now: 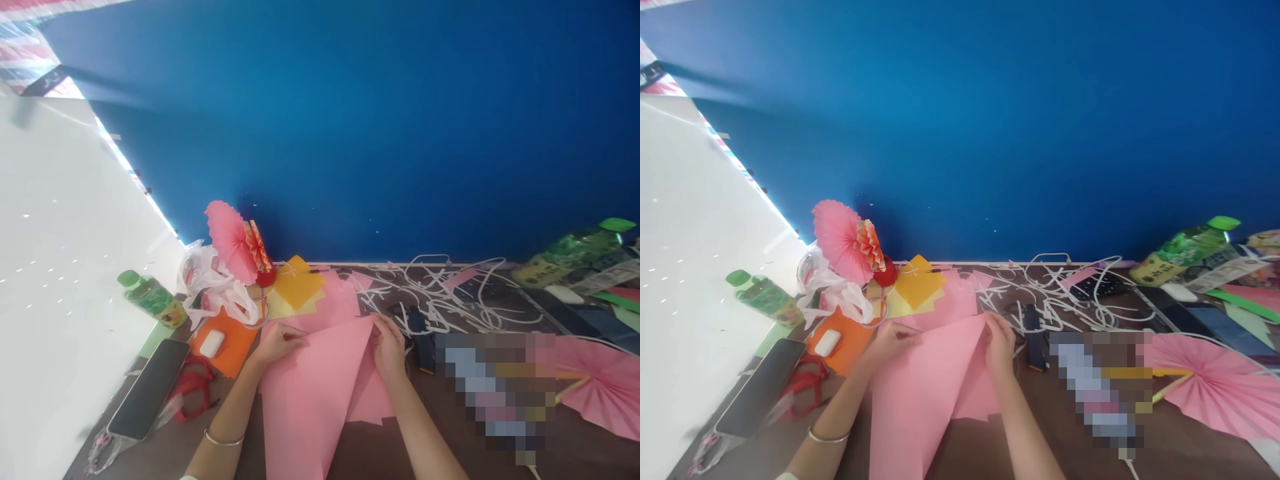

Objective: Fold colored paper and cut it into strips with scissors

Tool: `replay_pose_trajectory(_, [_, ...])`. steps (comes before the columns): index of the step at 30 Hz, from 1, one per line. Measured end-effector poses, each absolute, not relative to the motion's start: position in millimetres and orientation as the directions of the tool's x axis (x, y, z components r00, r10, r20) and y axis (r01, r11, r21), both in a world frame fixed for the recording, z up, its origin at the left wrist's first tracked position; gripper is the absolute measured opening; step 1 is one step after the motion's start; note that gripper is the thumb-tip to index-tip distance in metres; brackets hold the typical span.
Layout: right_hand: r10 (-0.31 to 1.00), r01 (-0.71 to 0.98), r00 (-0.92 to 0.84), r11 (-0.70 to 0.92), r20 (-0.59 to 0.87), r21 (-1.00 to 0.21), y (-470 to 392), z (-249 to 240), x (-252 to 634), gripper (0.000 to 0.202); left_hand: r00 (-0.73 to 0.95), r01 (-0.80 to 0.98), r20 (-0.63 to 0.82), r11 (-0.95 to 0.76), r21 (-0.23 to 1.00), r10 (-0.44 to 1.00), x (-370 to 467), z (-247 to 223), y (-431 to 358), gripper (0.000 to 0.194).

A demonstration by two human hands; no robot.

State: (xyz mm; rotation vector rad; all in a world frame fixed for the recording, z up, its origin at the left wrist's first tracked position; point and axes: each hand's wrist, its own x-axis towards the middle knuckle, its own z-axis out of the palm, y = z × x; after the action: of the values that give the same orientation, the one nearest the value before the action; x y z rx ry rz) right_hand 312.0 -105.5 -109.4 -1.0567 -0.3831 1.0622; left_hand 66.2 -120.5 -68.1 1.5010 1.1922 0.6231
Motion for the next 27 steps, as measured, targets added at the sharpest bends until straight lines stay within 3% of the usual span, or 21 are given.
replay_pose_trajectory(21, [0.877,-0.476,0.452,0.081,-0.165,-0.876,-104,-109,312,0.024,0.369,0.282,-0.172,0.067,0.957,0.913,67,-78,-120,0.024])
replay_pose_trajectory(27, [0.878,-0.473,0.449,0.074,-0.168,-0.878,-103,-111,315,0.024,0.345,0.378,-0.173,0.032,0.925,0.923,68,-68,-120,0.020])
